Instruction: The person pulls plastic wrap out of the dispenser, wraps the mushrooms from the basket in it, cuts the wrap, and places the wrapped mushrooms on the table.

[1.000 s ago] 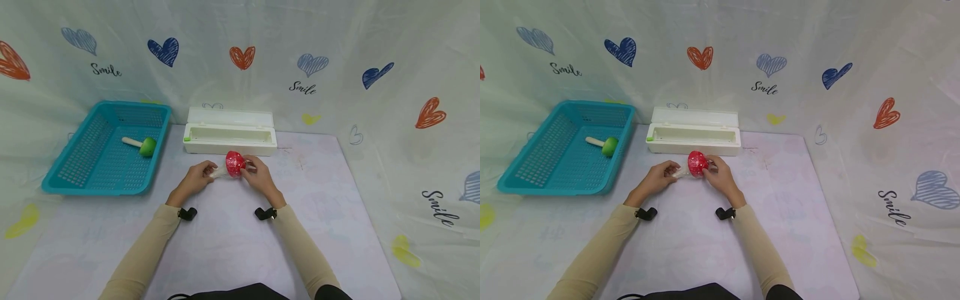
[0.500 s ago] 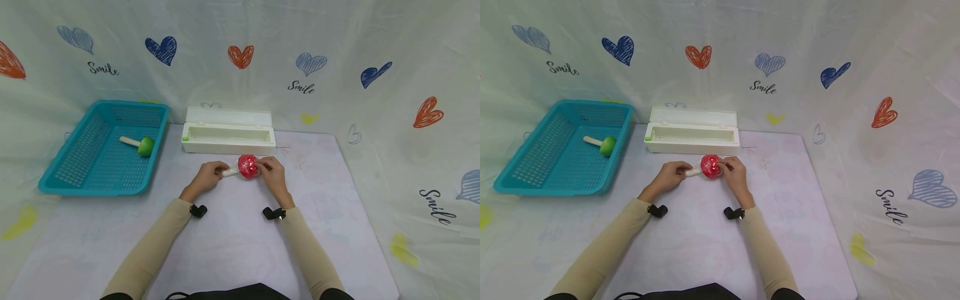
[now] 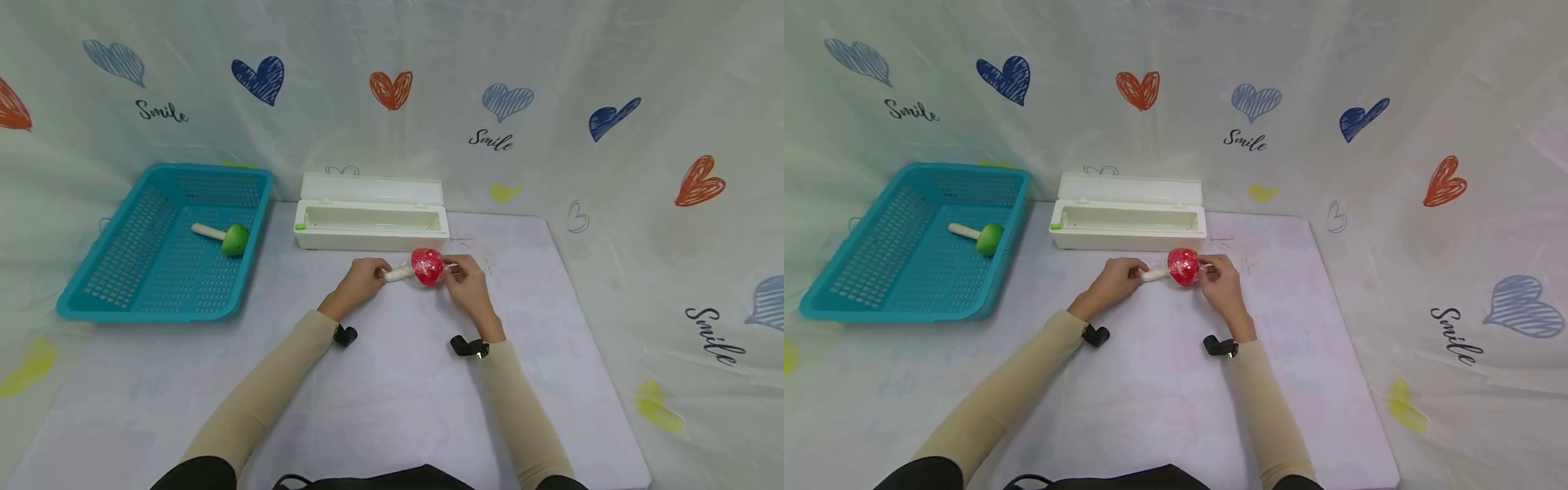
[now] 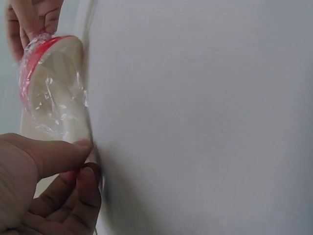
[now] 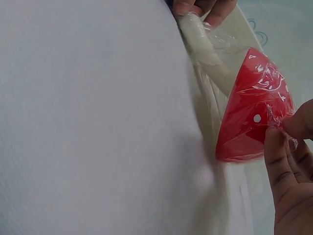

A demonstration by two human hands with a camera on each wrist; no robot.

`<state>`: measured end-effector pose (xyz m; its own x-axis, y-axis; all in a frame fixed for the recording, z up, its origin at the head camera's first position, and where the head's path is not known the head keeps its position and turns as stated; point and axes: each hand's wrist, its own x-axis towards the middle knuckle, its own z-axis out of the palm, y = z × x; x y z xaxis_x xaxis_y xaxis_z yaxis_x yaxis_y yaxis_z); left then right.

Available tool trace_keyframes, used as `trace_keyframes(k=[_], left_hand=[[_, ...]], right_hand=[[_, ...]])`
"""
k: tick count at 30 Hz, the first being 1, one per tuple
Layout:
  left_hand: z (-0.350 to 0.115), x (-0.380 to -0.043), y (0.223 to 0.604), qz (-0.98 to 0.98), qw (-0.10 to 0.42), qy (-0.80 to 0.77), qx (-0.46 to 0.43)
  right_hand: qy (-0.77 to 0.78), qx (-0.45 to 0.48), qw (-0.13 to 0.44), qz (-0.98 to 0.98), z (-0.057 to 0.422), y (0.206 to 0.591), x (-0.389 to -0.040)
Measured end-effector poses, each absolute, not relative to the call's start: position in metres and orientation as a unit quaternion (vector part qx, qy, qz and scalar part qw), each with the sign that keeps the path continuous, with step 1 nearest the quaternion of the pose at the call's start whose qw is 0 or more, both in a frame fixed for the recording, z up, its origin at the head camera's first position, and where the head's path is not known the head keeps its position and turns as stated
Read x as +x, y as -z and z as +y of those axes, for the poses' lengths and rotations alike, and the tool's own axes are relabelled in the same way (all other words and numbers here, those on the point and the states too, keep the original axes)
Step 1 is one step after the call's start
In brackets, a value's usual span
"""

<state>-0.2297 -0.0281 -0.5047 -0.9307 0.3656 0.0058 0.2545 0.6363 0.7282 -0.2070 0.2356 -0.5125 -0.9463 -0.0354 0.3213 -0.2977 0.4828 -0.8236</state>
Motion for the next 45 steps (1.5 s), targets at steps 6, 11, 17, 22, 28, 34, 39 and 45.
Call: trace_keyframes(k=[6, 11, 17, 22, 28, 34, 39, 45], left_hand=[[-0.005, -0.231, 0.499, 0.900, 0.099, -0.382, 0.186], [0.016, -0.232, 0.497, 0.894, 0.117, -0.381, 0.204], [0.039, -0.233, 0.496, 0.891, 0.133, -0.373, 0.224], [0.061, -0.236, 0.498, 0.886, 0.142, -0.368, 0.244], [0.088, -0.239, 0.498, 0.879, 0.144, -0.361, 0.277], [0.111, -0.242, 0.494, 0.876, 0.168, -0.343, 0.293], [0.130, -0.246, 0.493, 0.875, 0.178, -0.325, 0.312], [0.141, -0.248, 0.495, 0.878, 0.172, -0.312, 0.319]], right_hand=[[-0.497, 0.063, 0.128, -0.856, 0.259, 0.509, -0.205], [-0.479, 0.027, 0.135, -0.867, 0.279, 0.508, -0.204], [-0.459, -0.009, 0.127, -0.879, 0.299, 0.507, -0.205], [-0.443, -0.027, 0.128, -0.887, 0.313, 0.507, -0.207], [-0.443, -0.049, 0.124, -0.887, 0.326, 0.506, -0.214], [-0.438, -0.068, 0.131, -0.887, 0.340, 0.504, -0.223], [-0.429, -0.090, 0.153, -0.885, 0.356, 0.504, -0.227], [-0.432, -0.113, 0.161, -0.880, 0.364, 0.505, -0.227]])
